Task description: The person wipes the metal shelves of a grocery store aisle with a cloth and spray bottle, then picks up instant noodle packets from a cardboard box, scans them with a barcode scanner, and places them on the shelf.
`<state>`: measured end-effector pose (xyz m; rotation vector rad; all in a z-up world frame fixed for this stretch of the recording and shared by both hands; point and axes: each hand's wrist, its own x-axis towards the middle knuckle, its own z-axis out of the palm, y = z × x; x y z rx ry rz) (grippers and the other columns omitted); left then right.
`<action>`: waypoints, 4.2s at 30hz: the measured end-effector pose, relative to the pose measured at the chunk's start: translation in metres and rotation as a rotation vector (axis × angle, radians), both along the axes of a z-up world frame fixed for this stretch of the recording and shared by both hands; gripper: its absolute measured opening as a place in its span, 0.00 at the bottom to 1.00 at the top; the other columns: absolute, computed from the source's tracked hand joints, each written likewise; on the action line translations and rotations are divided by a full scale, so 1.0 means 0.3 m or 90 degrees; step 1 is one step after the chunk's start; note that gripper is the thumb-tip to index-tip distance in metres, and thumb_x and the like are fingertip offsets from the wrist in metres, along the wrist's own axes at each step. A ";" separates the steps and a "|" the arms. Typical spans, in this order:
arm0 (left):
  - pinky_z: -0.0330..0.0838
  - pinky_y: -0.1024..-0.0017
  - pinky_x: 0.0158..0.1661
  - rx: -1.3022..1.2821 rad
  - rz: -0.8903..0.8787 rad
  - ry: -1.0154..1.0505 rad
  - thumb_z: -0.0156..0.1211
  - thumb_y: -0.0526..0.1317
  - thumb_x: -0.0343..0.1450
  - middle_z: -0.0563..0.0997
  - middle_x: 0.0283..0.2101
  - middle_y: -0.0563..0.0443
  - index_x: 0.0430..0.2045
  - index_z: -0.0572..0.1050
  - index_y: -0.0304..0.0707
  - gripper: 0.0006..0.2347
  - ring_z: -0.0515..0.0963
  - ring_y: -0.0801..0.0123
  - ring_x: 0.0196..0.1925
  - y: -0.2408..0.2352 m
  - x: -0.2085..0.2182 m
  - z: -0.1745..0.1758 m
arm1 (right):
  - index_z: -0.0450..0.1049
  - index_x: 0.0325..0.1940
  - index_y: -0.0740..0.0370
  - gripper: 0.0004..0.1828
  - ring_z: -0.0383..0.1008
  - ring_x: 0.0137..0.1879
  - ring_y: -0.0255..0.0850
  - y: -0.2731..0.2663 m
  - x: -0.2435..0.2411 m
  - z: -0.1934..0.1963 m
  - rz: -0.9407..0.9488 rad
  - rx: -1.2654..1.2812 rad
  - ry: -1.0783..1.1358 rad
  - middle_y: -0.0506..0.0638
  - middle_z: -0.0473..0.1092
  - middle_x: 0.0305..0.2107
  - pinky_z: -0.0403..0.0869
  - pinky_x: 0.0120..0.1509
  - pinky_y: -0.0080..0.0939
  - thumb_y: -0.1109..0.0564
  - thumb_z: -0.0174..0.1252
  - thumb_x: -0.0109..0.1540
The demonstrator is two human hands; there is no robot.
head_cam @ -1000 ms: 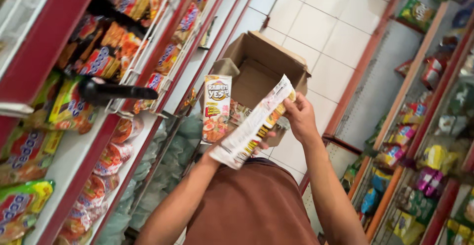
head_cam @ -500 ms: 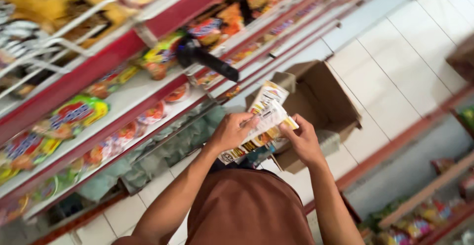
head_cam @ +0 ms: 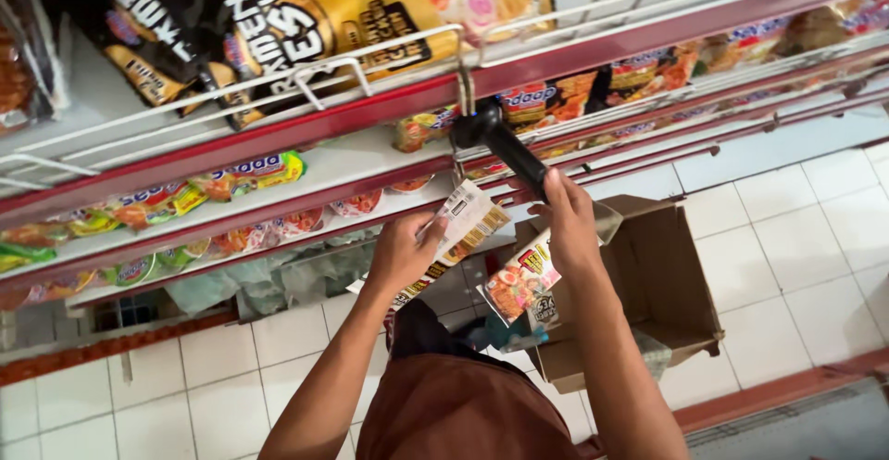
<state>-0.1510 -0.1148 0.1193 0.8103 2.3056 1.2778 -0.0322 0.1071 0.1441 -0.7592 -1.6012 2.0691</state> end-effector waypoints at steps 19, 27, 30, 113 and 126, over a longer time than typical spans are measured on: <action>0.74 0.59 0.32 0.010 -0.051 0.035 0.57 0.46 0.74 0.83 0.30 0.39 0.40 0.82 0.40 0.12 0.84 0.50 0.30 0.042 0.058 0.001 | 0.74 0.47 0.70 0.19 0.75 0.38 0.38 -0.124 0.279 -0.084 0.064 0.060 -0.130 0.52 0.74 0.32 0.75 0.44 0.43 0.56 0.70 0.58; 0.73 0.55 0.33 -0.039 -0.041 0.091 0.58 0.46 0.74 0.83 0.28 0.39 0.39 0.83 0.41 0.11 0.83 0.46 0.32 0.064 0.101 0.023 | 0.77 0.36 0.70 0.14 0.70 0.26 0.34 -0.170 0.305 -0.025 0.137 0.269 -0.371 0.53 0.73 0.19 0.71 0.33 0.41 0.55 0.69 0.57; 0.74 0.55 0.34 -0.011 -0.034 0.135 0.59 0.46 0.73 0.83 0.31 0.40 0.40 0.82 0.42 0.11 0.83 0.46 0.33 0.059 0.104 0.013 | 0.78 0.36 0.68 0.13 0.71 0.29 0.29 -0.181 0.295 -0.014 0.137 0.374 -0.256 0.48 0.75 0.20 0.73 0.34 0.36 0.55 0.70 0.56; 0.73 0.59 0.61 0.189 -0.084 0.241 0.62 0.38 0.74 0.62 0.73 0.38 0.33 0.81 0.29 0.08 0.72 0.47 0.69 0.084 0.008 0.057 | 0.68 0.63 0.67 0.29 0.70 0.60 0.58 -0.005 -0.029 0.236 -0.099 0.822 -0.030 0.63 0.69 0.54 0.71 0.62 0.55 0.57 0.70 0.61; 0.77 0.66 0.37 0.149 -0.009 0.226 0.64 0.40 0.75 0.83 0.42 0.48 0.34 0.81 0.39 0.05 0.84 0.60 0.35 -0.082 0.052 0.142 | 0.67 0.57 0.63 0.16 0.80 0.42 0.34 -0.314 0.053 0.169 0.023 0.252 0.049 0.50 0.77 0.42 0.78 0.46 0.31 0.58 0.56 0.66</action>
